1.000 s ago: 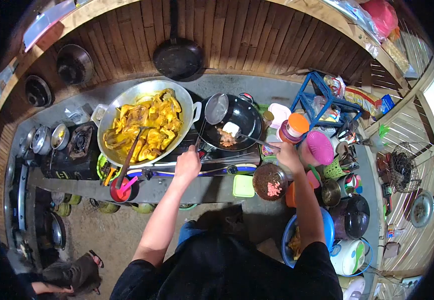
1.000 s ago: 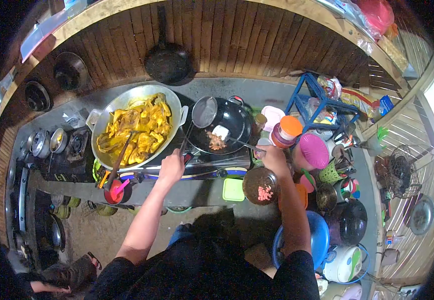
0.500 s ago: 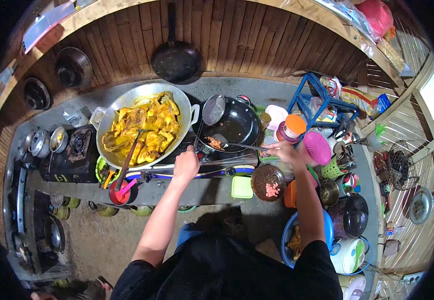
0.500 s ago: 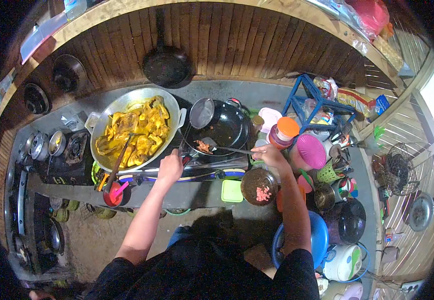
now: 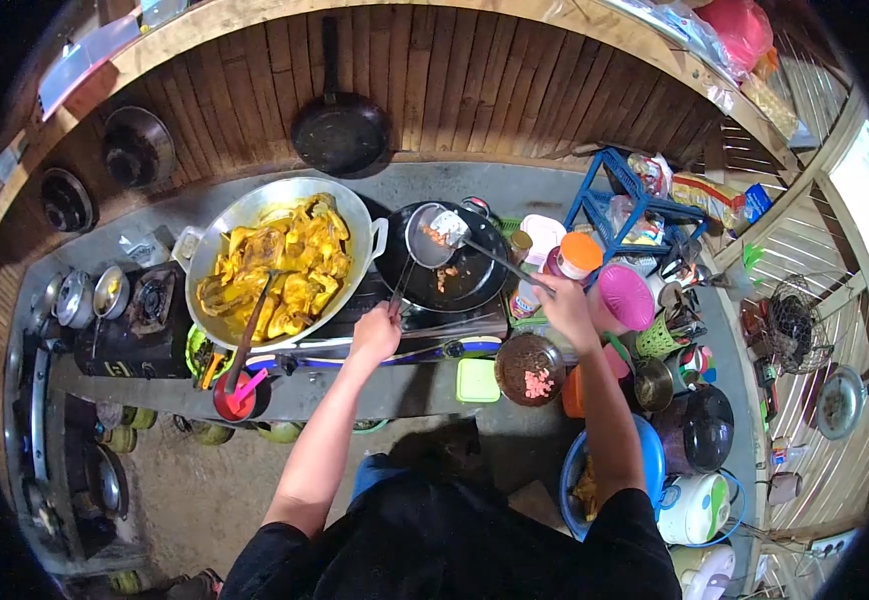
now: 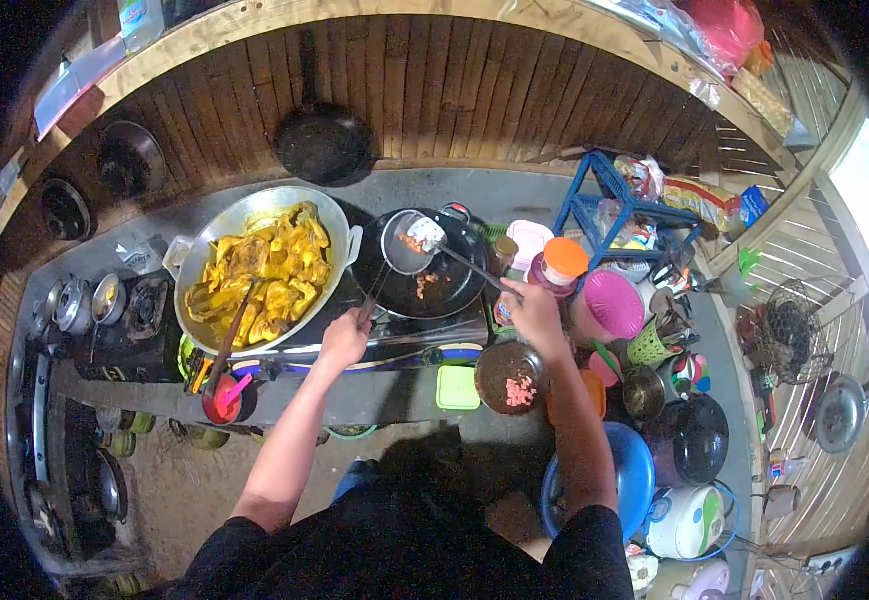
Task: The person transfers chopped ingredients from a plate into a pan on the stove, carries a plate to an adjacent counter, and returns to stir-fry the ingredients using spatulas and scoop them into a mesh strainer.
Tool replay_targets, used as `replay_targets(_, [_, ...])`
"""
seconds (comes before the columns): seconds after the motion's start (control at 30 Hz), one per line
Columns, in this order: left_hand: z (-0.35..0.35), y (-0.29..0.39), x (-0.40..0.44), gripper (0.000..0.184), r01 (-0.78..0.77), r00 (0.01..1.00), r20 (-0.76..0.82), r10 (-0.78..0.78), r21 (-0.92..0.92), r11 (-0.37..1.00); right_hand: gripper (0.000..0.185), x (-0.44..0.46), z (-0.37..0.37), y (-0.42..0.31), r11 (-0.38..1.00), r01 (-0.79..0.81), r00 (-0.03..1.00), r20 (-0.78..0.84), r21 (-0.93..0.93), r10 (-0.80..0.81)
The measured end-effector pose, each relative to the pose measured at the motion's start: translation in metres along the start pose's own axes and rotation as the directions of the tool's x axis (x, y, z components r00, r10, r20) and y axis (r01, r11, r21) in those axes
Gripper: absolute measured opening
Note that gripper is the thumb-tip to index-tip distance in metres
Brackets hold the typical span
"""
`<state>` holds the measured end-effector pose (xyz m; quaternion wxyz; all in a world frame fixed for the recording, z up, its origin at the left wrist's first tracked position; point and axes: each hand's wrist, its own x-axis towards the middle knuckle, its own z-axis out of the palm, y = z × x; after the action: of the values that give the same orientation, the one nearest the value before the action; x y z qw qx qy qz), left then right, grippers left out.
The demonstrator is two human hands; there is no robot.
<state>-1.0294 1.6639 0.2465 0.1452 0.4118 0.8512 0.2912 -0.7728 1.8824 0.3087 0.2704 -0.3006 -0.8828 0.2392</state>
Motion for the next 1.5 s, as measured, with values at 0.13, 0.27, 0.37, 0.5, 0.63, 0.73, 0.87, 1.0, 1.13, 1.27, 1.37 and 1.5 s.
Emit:
replay_targets(0.13, [-0.004,0.007,0.001,0.034,0.062,0.997,0.039,-0.061,-0.032,0.998,0.028,-0.003,0.006,-0.020,0.971,0.089,0.994,-0.044,-0.220,-0.101])
replay_targets(0.27, [-0.001,0.004,0.001,0.033,0.070,0.997,0.029,-0.067,-0.107,0.992,0.028,-0.006,0.007,-0.025,0.927,0.078,0.994,-0.042,-0.366,-0.100])
replay_targets(0.37, [0.000,0.001,0.002,0.032,0.069,0.998,0.010,-0.069,-0.124,0.990,0.027,-0.005,0.007,-0.016,0.929,0.031,0.992,-0.105,-0.368,-0.074])
replay_targets(0.5, [0.004,-0.005,0.005,0.030,0.116,0.993,0.014,-0.116,-0.122,0.986,0.027,-0.007,0.010,0.004,0.913,-0.033,0.991,-0.128,-0.408,-0.021])
replay_targets(0.63, [-0.002,-0.001,0.002,0.030,0.089,0.996,-0.009,-0.092,-0.154,0.984,0.026,-0.011,0.023,0.015,0.867,-0.070,0.997,0.001,-0.494,0.081])
replay_targets(0.73, [-0.001,-0.001,0.001,0.030,0.120,0.993,0.000,-0.121,-0.127,0.985,0.025,-0.013,0.033,0.014,0.866,-0.039,0.997,0.038,-0.499,0.067])
replay_targets(0.87, [-0.003,0.003,0.002,0.030,0.105,0.994,-0.013,-0.108,-0.143,0.984,0.026,-0.011,0.044,0.013,0.864,-0.075,0.993,0.043,-0.497,0.111])
replay_targets(1.0, [0.001,-0.002,0.004,0.026,0.136,0.990,-0.009,-0.139,-0.134,0.982,0.028,-0.009,0.050,0.021,0.914,-0.167,0.977,0.066,-0.369,0.205])
replay_targets(1.13, [0.004,-0.007,0.006,0.026,0.138,0.990,-0.007,-0.141,-0.159,0.978,0.029,-0.008,0.050,0.031,0.964,-0.147,0.978,0.113,-0.223,0.176])
replay_targets(1.27, [0.002,-0.004,0.005,0.026,0.133,0.990,-0.018,-0.137,-0.147,0.980,0.028,-0.006,0.052,0.055,0.985,-0.119,0.976,0.166,-0.123,0.139])
replay_targets(1.37, [0.001,-0.005,0.005,0.027,0.119,0.992,-0.021,-0.124,-0.153,0.981,0.027,-0.003,0.051,0.066,0.986,-0.164,0.952,0.267,0.038,0.149])
replay_targets(1.5, [0.000,-0.006,0.006,0.029,0.099,0.995,-0.010,-0.103,-0.188,0.977,0.027,0.001,0.045,0.065,0.956,-0.234,0.913,0.379,0.178,0.152])
